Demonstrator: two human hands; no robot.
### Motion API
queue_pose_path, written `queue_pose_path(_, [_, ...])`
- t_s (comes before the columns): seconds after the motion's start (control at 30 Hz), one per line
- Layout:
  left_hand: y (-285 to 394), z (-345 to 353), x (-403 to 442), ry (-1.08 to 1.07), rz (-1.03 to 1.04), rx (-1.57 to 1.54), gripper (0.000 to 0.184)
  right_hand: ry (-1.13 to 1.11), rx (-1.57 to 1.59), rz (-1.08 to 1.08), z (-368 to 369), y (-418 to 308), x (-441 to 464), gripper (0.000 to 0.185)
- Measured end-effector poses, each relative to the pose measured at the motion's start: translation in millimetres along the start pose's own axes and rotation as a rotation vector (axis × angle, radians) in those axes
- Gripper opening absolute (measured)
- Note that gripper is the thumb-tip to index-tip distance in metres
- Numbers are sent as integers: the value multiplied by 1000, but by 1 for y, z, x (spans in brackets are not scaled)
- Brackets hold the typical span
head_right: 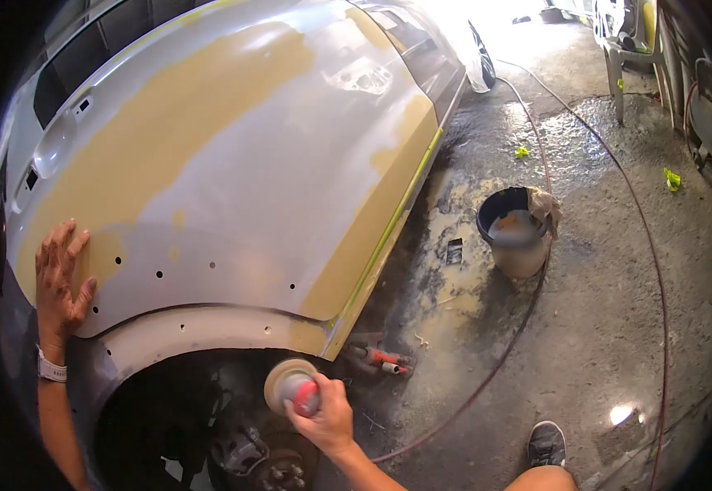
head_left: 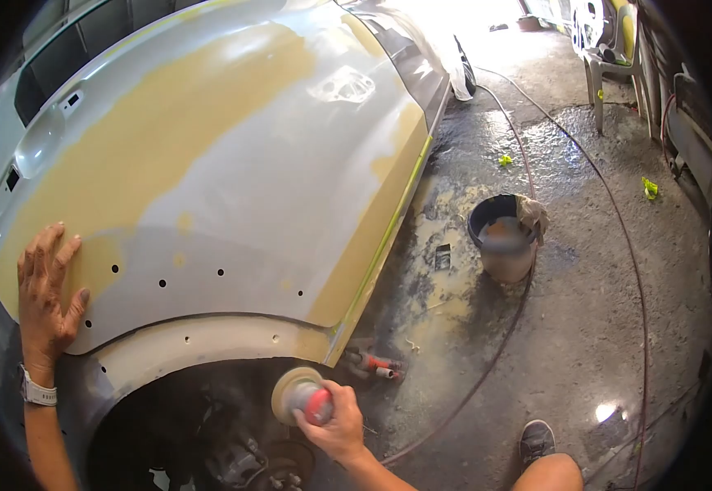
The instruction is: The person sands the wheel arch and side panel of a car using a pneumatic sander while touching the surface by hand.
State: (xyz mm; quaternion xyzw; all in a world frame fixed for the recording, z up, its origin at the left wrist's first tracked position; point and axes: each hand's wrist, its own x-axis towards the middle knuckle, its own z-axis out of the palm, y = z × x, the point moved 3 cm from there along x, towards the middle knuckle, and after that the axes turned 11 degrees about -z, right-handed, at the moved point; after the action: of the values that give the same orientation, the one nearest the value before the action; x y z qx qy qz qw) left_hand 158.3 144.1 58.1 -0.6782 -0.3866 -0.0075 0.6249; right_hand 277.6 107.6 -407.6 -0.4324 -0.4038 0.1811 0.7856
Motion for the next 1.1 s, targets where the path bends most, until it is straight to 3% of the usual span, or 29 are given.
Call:
queue_pose_path(0.3, [3,-2,1,22,-7,8,64,140,-65,286,-37,87,-15,67])
queue_pose_path(0.7, [2,-1,1,26,0,1,64,149,13,147,8,57,17,66])
queue_pose_path(1.1, [4,0,2,31,-18,14,65,43,28,179,15,72,38,62])
